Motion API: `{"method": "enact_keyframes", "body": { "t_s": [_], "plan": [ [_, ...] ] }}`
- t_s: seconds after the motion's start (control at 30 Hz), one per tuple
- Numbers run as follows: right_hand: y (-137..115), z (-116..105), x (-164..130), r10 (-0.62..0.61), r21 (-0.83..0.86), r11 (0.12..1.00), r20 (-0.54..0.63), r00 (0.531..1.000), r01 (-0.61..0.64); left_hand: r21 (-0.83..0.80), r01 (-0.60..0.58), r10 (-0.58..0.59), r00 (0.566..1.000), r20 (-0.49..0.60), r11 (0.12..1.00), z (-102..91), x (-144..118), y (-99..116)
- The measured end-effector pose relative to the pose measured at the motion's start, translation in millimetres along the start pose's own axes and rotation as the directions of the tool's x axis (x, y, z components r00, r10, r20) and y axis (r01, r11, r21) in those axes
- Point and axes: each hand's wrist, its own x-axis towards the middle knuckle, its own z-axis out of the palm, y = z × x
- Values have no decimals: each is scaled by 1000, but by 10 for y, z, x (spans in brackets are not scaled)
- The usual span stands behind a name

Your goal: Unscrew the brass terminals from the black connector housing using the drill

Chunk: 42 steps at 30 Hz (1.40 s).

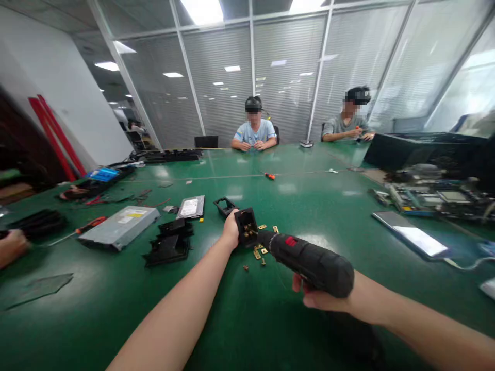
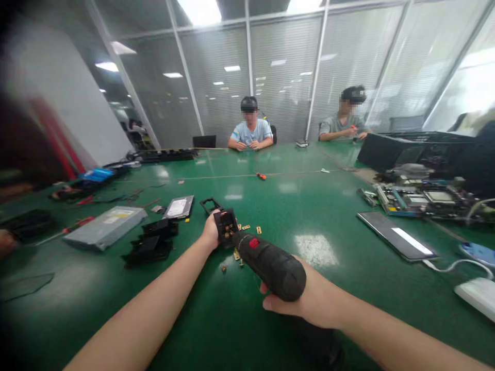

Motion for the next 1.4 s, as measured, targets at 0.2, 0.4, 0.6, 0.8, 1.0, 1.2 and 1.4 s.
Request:
{"method": "enact_keyframes", "body": {
  "t_s": [0.2,0.4,0.6,0.8,1.0,1.2,1.4],
  "plan": [
    [87,16,45,89,284,949,171,981,-135,10,-4,4,1000,4,1000,-1,-24,10],
    [12,48,89,204,523,764,358,911,-377,19,-22,22,1000,-2,1000,20,-71,22],
    [-32,74,122,146,577,746,347,926,-333,22,-40,40,999,4,999,56,-110,40],
    [-31,66,127,150,587,744,321,935,-321,16,-44,44,999,7,999,83,-151,51],
    [-66,58,100,167,575,755,298,940,-317,15,-50,50,999,20,999,91,-140,44],
    [19,5,85,156,576,755,309,938,-315,18,-41,41,998,37,999,85,-118,37],
    [225,-79,116,110,557,776,341,934,-295,10,-18,18,999,28,1000,91,-100,29]
  ]
}}
